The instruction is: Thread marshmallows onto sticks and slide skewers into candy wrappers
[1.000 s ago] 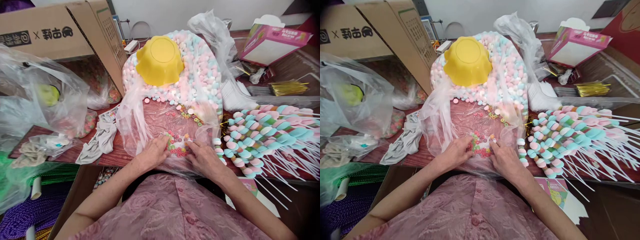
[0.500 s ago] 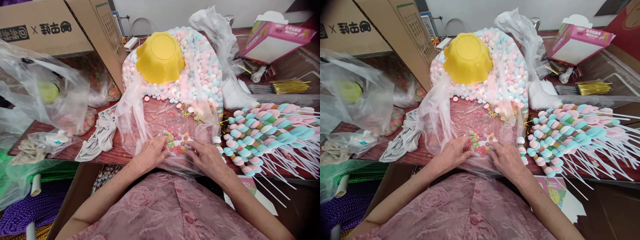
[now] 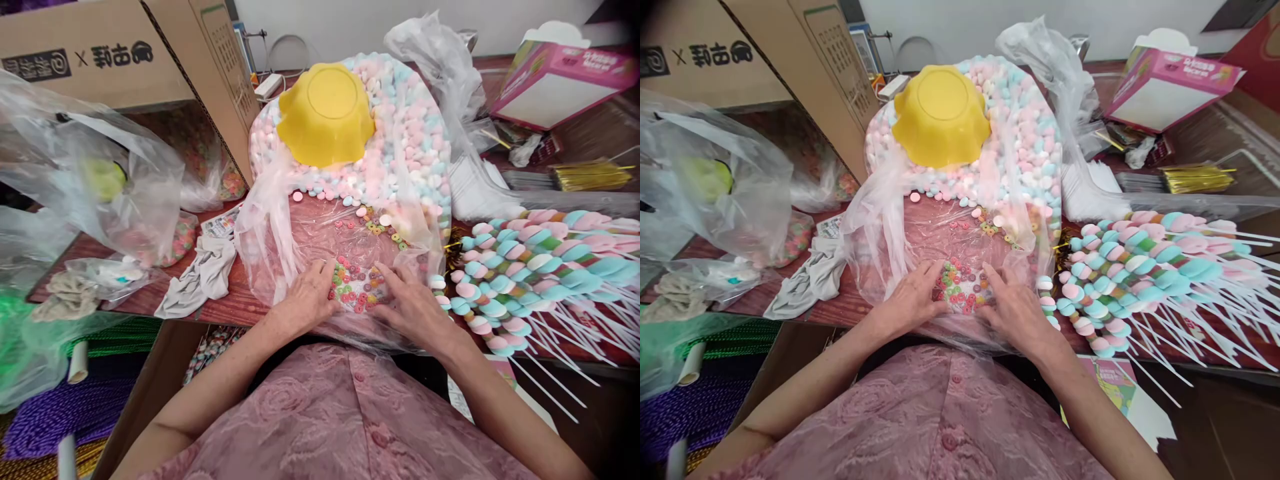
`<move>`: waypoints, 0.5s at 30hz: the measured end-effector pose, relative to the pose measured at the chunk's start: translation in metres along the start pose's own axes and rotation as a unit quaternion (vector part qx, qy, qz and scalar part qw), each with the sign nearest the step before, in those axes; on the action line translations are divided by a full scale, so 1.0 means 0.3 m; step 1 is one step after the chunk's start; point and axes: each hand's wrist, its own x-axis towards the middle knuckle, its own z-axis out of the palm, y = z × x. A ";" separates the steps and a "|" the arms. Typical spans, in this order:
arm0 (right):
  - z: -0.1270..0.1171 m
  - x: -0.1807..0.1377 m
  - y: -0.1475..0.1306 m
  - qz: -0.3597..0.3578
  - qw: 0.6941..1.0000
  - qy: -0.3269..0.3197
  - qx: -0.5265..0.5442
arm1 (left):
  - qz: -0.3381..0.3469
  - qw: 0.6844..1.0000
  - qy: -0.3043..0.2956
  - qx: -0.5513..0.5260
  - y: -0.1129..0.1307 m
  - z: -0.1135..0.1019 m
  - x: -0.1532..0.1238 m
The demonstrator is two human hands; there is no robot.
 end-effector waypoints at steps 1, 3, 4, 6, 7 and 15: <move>-0.003 0.001 -0.011 0.013 0.999 -0.014 -0.030 | 0.001 1.000 -0.005 0.000 0.010 -0.001 0.011; -0.010 0.013 -0.030 0.027 0.996 -0.040 -0.070 | 0.003 1.000 -0.012 0.006 0.030 -0.005 0.037; -0.014 0.023 -0.038 0.028 0.995 -0.052 -0.080 | 0.002 1.000 -0.012 0.011 0.038 -0.009 0.051; -0.022 0.047 -0.043 0.025 0.992 -0.078 -0.091 | -0.005 1.000 -0.017 0.019 0.047 -0.020 0.080; -0.026 0.059 -0.042 0.024 0.991 -0.091 -0.094 | -0.010 0.999 -0.022 0.022 0.049 -0.027 0.093; -0.014 0.150 -0.022 -0.039 0.993 -0.108 -0.021 | 0.027 0.996 -0.086 -0.018 0.051 -0.050 0.141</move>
